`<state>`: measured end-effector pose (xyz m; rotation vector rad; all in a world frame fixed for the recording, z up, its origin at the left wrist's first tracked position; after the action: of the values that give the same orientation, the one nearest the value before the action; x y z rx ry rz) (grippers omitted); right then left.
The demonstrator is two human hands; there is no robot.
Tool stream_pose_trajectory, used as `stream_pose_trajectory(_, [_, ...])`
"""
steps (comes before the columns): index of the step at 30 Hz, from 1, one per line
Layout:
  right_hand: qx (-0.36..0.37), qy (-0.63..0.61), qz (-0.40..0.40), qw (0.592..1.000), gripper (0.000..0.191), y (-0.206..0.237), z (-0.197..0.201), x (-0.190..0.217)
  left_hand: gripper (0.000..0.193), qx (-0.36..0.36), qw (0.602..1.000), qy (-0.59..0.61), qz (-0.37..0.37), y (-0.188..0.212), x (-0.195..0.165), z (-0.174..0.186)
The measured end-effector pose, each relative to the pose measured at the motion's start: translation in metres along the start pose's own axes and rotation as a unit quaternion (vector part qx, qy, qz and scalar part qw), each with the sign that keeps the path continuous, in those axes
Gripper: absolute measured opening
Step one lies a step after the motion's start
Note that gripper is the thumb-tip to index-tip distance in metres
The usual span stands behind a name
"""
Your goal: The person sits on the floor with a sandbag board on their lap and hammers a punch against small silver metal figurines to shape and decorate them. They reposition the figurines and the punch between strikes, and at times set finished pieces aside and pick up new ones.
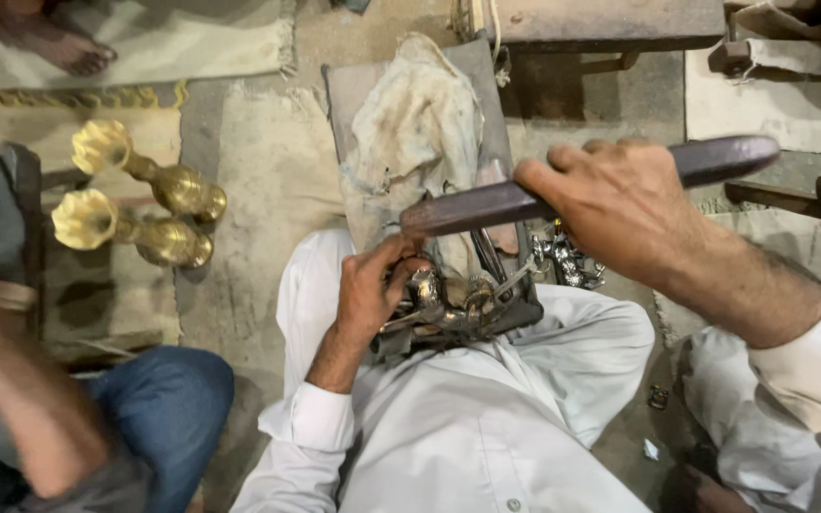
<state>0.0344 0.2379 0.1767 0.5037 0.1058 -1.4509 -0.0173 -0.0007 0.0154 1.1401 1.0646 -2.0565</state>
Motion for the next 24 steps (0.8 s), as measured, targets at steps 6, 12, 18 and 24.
stream_pose_trajectory(6, [-0.045,0.020,0.001,0.999,0.028,0.013,-0.011,-0.001,0.035,0.045,0.999,-0.016,-0.002,-0.001,0.000,0.003])
stream_pose_trajectory(12, [-0.032,-0.057,-0.042,0.997,0.019,0.022,-0.022,-0.002,0.047,0.073,0.996,0.020,-0.053,-0.004,-0.005,0.006])
stream_pose_trajectory(18, [-0.207,-0.240,0.001,0.948,0.036,0.037,-0.017,-0.002,0.045,0.084,0.992,0.000,-0.089,-0.003,-0.010,0.007])
stream_pose_trajectory(24, [0.024,-0.025,-0.038,0.999,0.036,0.022,-0.039,-0.005,0.026,-0.032,0.997,0.069,0.024,0.008,0.005,0.005])
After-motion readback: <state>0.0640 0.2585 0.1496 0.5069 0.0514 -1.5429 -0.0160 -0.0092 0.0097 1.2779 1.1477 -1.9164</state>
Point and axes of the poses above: each hand's wrist, its own y-axis away from the middle knuckle, its own z-axis out of the back of the hand, x = y × z, the point moved 3 cm from there along -y, towards the middle knuckle, and after that the axes turned 1 degree about -z, right-handed, at the moved point
